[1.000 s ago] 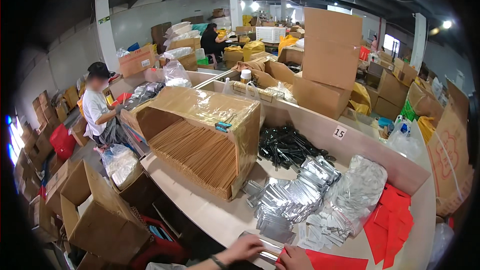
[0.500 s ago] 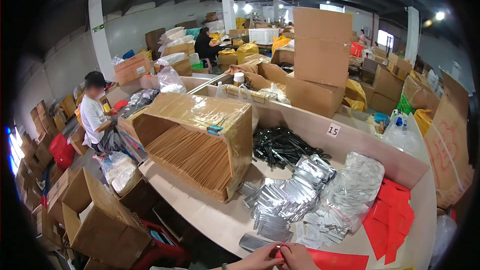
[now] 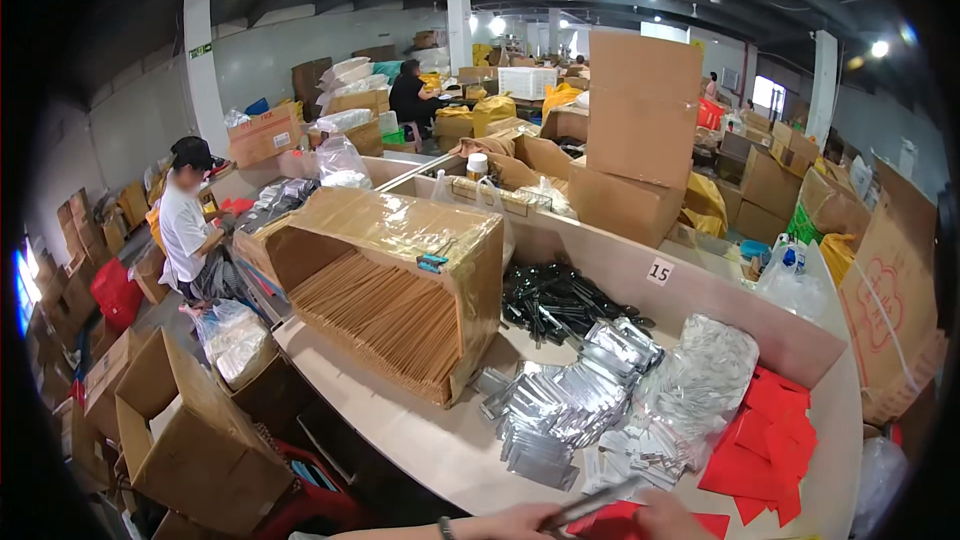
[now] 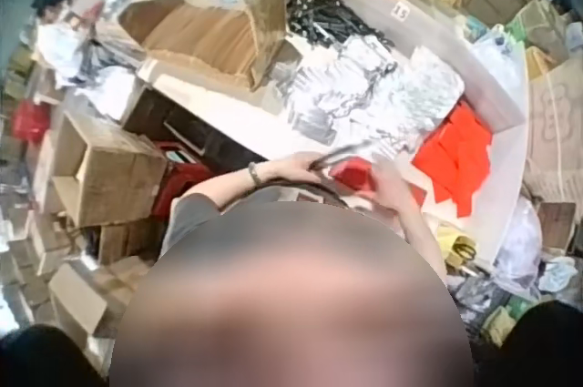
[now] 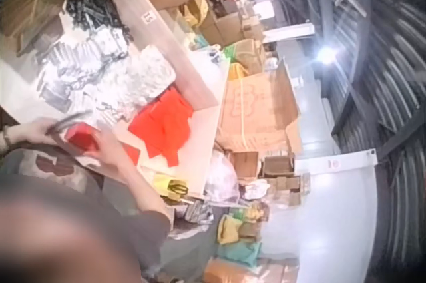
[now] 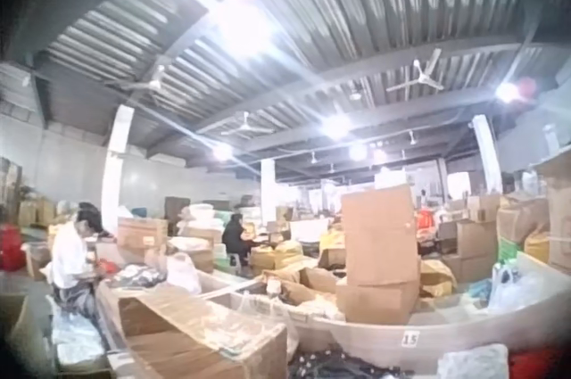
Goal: Packaging silver pouches into red folders using wooden sticks to assist in alignment.
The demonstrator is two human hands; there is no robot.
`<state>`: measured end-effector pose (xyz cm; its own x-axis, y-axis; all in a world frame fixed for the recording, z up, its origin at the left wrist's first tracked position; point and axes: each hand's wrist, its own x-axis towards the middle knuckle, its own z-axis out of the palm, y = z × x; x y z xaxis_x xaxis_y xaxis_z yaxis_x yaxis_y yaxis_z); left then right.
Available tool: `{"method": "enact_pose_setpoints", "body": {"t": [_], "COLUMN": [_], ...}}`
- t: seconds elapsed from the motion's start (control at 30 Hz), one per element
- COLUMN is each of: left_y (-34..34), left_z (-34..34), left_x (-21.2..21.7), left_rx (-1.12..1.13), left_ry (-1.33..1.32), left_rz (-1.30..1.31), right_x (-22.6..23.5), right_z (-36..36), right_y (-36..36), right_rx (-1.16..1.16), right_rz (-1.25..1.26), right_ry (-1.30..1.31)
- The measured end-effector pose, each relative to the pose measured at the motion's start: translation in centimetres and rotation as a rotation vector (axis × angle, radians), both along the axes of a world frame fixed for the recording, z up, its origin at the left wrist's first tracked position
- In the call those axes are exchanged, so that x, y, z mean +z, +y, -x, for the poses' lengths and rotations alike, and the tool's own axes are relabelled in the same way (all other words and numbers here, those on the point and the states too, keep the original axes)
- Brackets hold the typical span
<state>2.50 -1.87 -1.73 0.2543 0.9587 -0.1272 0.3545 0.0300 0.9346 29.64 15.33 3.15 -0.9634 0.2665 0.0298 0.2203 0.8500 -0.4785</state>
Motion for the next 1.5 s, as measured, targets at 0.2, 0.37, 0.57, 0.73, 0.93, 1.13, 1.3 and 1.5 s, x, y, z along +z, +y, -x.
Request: {"method": "enact_pose_setpoints", "body": {"t": [0.2, 0.37, 0.57, 0.73, 0.93, 1.13, 1.3, 1.5], "left_y": [1.9, -0.6, -2.9, -3.0, 0.5, 0.2, 1.0, 3.8], "left_z": [-2.8, 1.4, 0.8, 3.8, 5.0, 14.0, 20.3, 25.7], "left_x": [0.2, 1.3, 0.4, 1.2, 2.8, 4.9, 10.5, 5.9], "left_rx": [-0.269, 0.383, 0.323, 0.019, 0.077, 0.732, 1.041, 0.833], "left_ry": [-0.223, 0.497, 0.387, 0.630, 0.535, 0.738, 1.057, 1.094], "left_rz": [0.024, 0.178, 0.040, -0.042, -0.429, -0.581, -0.516, -0.067], "right_x": [-1.5, 0.5, -3.9, -2.6, -1.1, -2.0, -3.0, -5.0], "right_z": [5.4, 6.0, 5.7, 8.0, 11.9, 8.9, 13.3, 15.3], "right_y": [-2.0, -5.7, -6.1, -5.7, -4.5, 3.9, 2.0, 0.7], "right_rx": [0.107, -0.530, -0.527, -0.568, -0.390, -0.455, -0.497, -0.321], "right_rz": [-0.357, 0.104, -0.035, 0.125, 0.235, -0.222, -0.168, -0.364], "right_ry": [0.075, -0.304, -0.248, -0.186, -0.046, -0.144, -0.328, -0.460]}}
